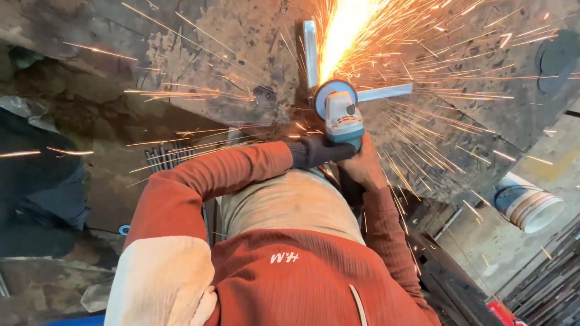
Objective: The recorder uses an angle grinder to sand and refine the joints of metal frame components on a workbench.
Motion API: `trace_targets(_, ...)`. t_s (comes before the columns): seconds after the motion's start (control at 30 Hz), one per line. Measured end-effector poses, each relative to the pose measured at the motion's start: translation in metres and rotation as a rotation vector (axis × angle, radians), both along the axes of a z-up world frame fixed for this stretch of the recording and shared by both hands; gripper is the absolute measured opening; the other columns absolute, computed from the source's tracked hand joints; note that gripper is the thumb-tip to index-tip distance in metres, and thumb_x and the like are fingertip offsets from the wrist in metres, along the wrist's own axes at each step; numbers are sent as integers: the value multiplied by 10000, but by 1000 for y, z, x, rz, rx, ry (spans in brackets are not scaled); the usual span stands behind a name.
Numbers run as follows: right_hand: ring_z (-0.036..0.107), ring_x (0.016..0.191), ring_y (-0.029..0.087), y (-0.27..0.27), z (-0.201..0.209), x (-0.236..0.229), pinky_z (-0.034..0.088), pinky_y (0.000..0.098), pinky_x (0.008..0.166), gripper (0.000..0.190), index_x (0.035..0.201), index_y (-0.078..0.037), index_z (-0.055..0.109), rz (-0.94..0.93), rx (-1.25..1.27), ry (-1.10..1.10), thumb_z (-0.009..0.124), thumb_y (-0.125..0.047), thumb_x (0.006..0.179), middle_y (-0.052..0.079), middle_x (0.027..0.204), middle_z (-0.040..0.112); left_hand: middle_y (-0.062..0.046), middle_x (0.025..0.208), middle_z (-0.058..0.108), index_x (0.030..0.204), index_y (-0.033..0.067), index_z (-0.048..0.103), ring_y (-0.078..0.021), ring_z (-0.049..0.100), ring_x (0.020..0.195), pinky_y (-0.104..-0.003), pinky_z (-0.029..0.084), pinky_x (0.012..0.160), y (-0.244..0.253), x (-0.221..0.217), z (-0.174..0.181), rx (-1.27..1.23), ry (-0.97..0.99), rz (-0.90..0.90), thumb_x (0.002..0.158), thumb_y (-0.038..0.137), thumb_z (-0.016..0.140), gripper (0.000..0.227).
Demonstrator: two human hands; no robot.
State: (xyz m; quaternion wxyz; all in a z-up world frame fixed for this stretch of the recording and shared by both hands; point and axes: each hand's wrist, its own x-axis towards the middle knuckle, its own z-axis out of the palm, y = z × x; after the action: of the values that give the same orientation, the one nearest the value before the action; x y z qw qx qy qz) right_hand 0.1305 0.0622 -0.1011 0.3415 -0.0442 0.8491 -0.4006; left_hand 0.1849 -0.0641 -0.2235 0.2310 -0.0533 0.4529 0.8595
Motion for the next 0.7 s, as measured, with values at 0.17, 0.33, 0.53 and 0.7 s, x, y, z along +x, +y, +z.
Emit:
trace_targets(0.17,671,1094,170,1,-4,0,541,335,972,623,1304,-37,599,-10,-49,-59,849,-111,738,82,1204,725,-100,1269,720,1404,127,624,-158,656,1119,-349,544,961,6,0,-18,-62,-11,-167,895,502,724,640)
trace_targets(0.33,674,1107,164,3,-4,1,537,329,979,636,1318,-43,588,-16,-73,-56,847,-96,739,75,1216,720,-98,1239,720,1410,152,609,-179,659,1062,-367,555,916,8,-3,-17,-80,-54,-222,880,495,715,640)
trace_targets(0.53,671,1100,171,10,-15,5,543,339,962,678,1336,-47,564,-54,-36,-36,854,-100,725,88,1221,711,-105,1307,707,1405,118,627,-178,651,1183,-352,522,1028,17,4,-42,-45,104,-144,932,503,733,618)
trace_targets(0.7,702,1051,185,7,-10,5,571,343,933,667,1296,-45,590,-13,72,-63,867,-118,693,105,1166,740,-102,1173,749,1374,146,653,-176,693,987,-350,578,859,3,-4,-14,-191,-155,-300,841,555,733,677)
